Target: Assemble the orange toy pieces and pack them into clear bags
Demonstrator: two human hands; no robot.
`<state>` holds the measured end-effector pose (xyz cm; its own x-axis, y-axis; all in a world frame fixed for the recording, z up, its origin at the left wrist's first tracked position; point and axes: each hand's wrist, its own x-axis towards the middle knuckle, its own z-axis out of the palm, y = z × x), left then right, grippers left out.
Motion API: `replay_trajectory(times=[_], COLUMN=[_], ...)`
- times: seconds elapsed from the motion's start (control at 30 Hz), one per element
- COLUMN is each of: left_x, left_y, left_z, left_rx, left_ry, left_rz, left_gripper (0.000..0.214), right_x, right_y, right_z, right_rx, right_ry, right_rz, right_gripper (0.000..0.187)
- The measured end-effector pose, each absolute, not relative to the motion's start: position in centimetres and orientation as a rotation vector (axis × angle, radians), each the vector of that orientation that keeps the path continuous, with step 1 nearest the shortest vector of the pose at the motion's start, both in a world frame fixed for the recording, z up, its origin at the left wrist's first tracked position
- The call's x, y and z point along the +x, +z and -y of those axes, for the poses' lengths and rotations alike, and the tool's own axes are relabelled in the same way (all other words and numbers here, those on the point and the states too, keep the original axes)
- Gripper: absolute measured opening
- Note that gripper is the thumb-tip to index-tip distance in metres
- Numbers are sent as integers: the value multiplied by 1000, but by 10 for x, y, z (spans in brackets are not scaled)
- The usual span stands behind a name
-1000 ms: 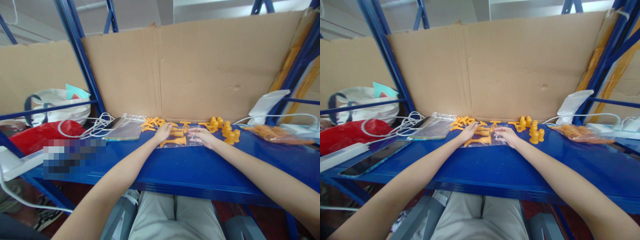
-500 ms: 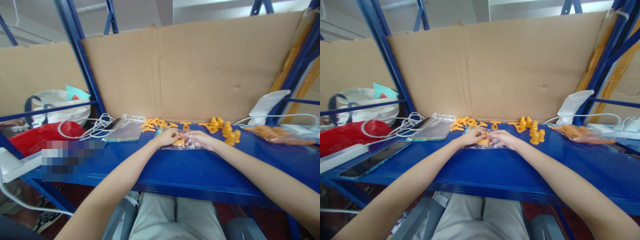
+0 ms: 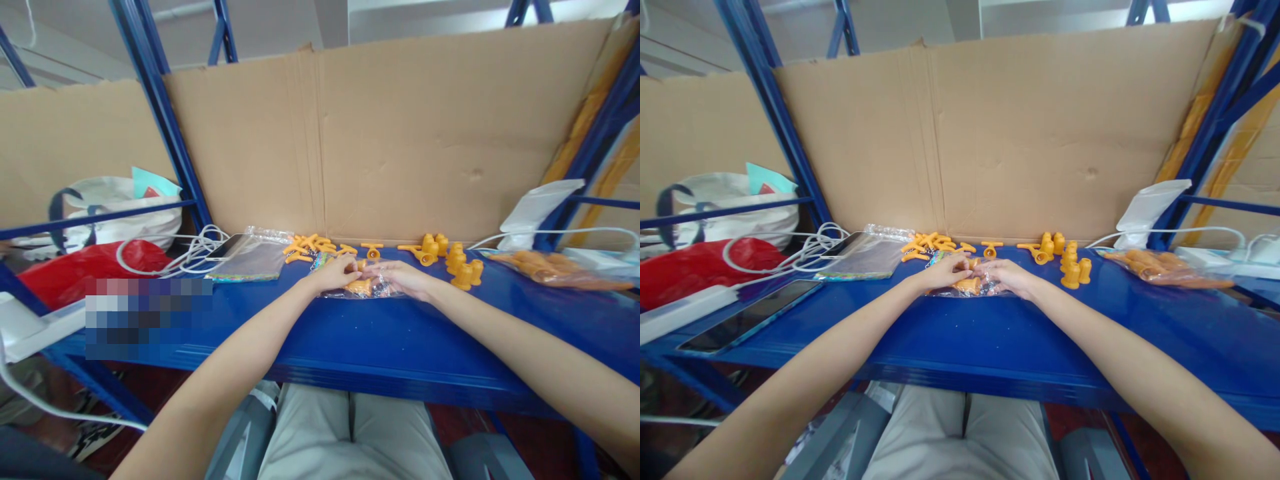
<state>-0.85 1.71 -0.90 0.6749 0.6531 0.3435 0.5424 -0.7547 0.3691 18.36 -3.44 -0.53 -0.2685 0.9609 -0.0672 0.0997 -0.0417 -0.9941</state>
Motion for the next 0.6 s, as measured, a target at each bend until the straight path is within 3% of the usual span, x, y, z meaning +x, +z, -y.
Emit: replay_trajectory(times=[0.3,0.6], left_x=[-3,-1], left_y=[-15,-20], left_z=[-18,-25], left_rx=[2619,2618], left_ry=[659,637], left_rz=[-1056,-1098], left_gripper=[17,19], right_x=[217,263], right_y=[14,21], right_z=[21,-14], right_rx=[-1301,-2049], right_ry=[1122,-180], right_rz=[1493,1925], right_gripper=[13,29])
